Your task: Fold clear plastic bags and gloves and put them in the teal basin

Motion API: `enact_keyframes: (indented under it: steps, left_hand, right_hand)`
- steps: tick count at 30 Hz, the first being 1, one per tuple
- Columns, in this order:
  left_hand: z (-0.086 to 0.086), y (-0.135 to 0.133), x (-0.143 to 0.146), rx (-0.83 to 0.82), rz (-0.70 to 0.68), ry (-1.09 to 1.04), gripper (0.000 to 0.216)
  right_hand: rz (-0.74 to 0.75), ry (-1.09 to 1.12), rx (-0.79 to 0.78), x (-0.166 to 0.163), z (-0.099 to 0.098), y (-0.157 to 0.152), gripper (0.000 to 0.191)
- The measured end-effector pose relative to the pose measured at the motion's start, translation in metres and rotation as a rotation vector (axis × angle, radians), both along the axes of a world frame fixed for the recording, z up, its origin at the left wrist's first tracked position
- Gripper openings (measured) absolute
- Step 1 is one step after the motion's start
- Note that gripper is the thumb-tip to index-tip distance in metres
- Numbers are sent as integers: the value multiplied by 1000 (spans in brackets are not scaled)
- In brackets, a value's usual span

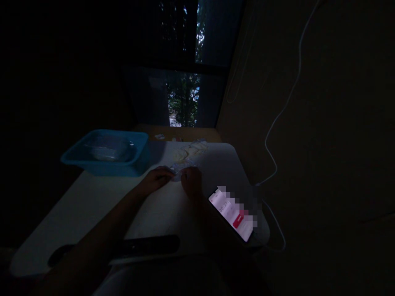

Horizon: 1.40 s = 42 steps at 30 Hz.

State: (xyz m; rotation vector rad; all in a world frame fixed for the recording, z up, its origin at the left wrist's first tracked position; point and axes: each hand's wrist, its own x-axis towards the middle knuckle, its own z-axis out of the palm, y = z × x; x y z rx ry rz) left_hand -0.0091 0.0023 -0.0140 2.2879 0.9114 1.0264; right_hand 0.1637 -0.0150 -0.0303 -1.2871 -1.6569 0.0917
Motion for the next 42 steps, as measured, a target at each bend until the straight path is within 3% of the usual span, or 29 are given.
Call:
enact_keyframes:
  steps: [42]
  left_hand:
    - [-1,0,0,-35,29,-20,19]
  right_hand:
    - [-21,-14,25,-1,0,0,17]
